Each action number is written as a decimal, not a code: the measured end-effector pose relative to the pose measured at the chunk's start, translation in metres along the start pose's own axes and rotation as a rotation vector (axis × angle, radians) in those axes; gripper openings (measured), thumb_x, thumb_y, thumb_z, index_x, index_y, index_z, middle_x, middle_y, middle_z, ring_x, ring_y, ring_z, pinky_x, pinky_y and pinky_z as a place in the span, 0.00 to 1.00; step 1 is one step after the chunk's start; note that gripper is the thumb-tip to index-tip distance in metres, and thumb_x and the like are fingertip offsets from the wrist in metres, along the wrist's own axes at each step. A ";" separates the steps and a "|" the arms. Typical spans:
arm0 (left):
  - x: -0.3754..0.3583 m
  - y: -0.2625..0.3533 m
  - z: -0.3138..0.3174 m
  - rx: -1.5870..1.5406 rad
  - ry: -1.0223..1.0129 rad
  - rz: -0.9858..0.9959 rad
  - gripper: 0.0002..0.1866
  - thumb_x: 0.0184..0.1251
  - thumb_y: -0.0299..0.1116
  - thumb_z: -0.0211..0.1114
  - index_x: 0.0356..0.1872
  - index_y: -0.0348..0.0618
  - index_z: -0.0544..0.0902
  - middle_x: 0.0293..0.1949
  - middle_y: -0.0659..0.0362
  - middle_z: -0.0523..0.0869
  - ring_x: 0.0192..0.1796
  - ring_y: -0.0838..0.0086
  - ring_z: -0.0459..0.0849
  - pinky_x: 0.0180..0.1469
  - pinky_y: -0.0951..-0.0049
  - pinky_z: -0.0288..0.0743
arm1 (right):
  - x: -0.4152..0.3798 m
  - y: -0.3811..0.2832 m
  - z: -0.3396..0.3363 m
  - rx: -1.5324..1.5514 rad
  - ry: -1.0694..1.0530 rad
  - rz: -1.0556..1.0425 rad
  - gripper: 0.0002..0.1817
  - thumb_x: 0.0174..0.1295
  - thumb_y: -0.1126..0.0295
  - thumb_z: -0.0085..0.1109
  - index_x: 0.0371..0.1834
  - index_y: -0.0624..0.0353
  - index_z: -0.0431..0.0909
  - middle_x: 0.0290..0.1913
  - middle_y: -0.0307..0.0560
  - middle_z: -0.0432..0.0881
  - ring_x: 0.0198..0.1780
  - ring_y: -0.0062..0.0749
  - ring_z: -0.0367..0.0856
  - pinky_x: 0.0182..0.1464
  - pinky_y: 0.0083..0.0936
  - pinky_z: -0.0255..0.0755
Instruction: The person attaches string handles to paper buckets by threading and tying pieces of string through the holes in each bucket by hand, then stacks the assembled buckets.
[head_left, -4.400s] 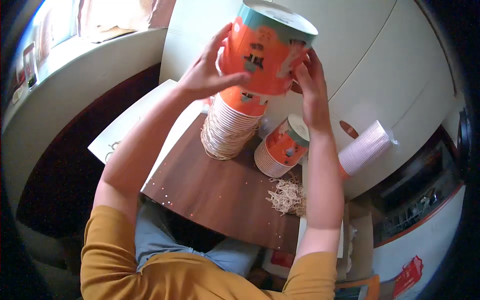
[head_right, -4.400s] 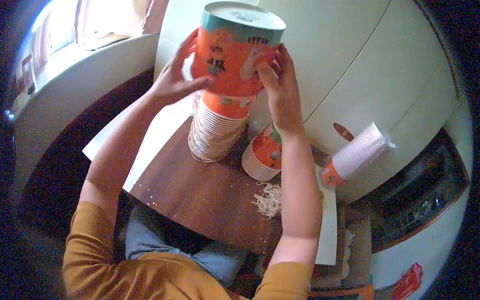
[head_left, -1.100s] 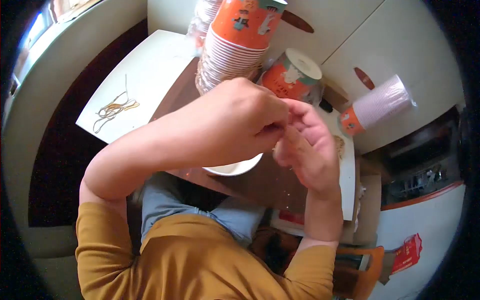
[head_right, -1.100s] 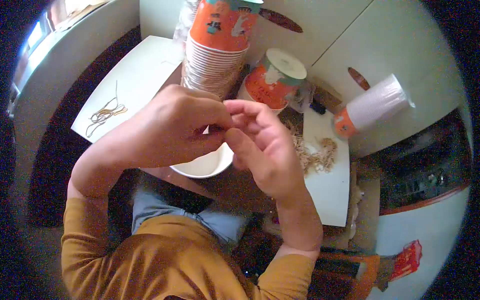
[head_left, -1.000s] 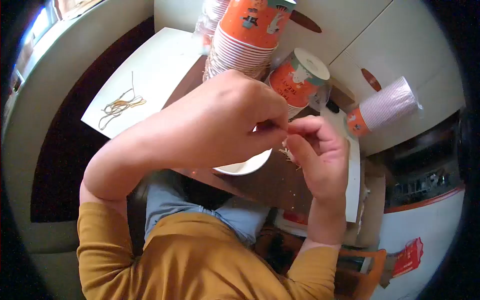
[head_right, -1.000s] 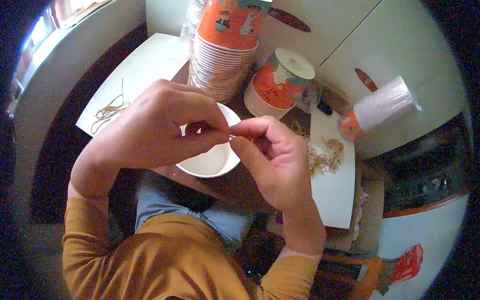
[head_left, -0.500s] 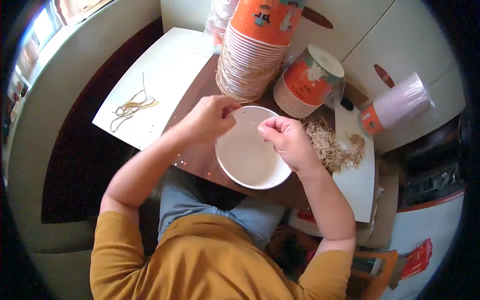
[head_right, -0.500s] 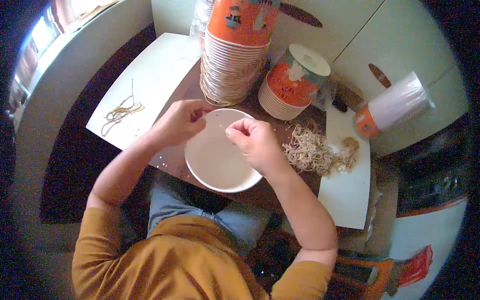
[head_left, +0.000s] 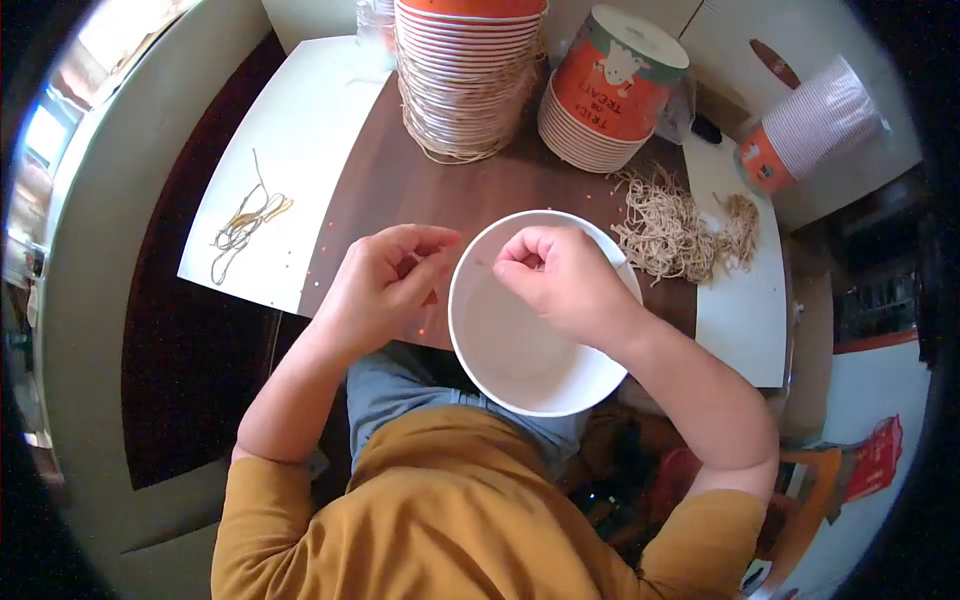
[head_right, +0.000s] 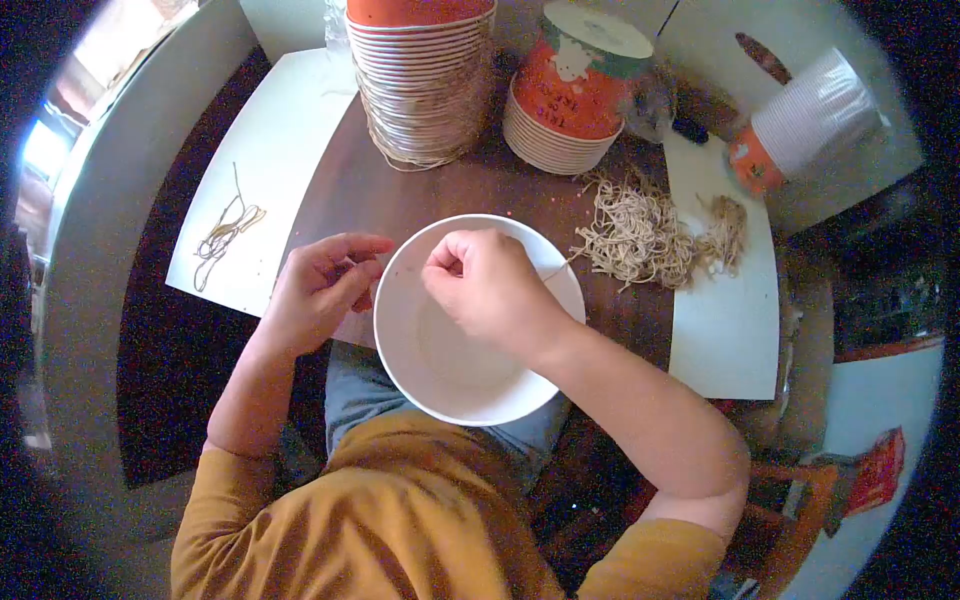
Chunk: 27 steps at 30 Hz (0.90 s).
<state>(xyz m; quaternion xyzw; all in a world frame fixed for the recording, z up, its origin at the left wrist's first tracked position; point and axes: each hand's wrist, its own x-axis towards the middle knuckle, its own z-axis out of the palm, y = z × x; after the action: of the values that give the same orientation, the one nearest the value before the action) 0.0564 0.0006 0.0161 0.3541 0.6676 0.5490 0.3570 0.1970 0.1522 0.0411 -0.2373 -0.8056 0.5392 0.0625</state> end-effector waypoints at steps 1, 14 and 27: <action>0.000 0.000 0.000 0.011 -0.004 -0.002 0.12 0.69 0.27 0.60 0.50 0.34 0.80 0.33 0.60 0.85 0.30 0.83 0.80 0.32 0.82 0.76 | -0.001 0.001 0.002 0.011 -0.008 -0.007 0.08 0.59 0.70 0.58 0.28 0.65 0.81 0.25 0.46 0.83 0.27 0.24 0.79 0.32 0.25 0.73; -0.003 0.006 0.001 0.099 -0.080 -0.012 0.11 0.68 0.25 0.60 0.49 0.34 0.81 0.36 0.60 0.85 0.36 0.82 0.82 0.40 0.80 0.78 | 0.002 0.001 0.005 0.022 -0.029 -0.015 0.08 0.59 0.71 0.57 0.29 0.67 0.81 0.26 0.52 0.84 0.29 0.31 0.83 0.34 0.30 0.75; 0.000 0.011 -0.005 0.256 -0.122 0.131 0.09 0.66 0.22 0.59 0.44 0.32 0.83 0.33 0.59 0.84 0.33 0.81 0.81 0.38 0.78 0.77 | 0.007 -0.004 0.011 -0.023 -0.009 -0.012 0.09 0.59 0.71 0.57 0.29 0.66 0.82 0.26 0.54 0.84 0.29 0.35 0.84 0.34 0.31 0.75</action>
<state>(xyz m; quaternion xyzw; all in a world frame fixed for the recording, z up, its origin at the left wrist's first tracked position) 0.0535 0.0000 0.0279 0.4723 0.6846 0.4590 0.3124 0.1860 0.1449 0.0390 -0.2306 -0.8134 0.5307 0.0595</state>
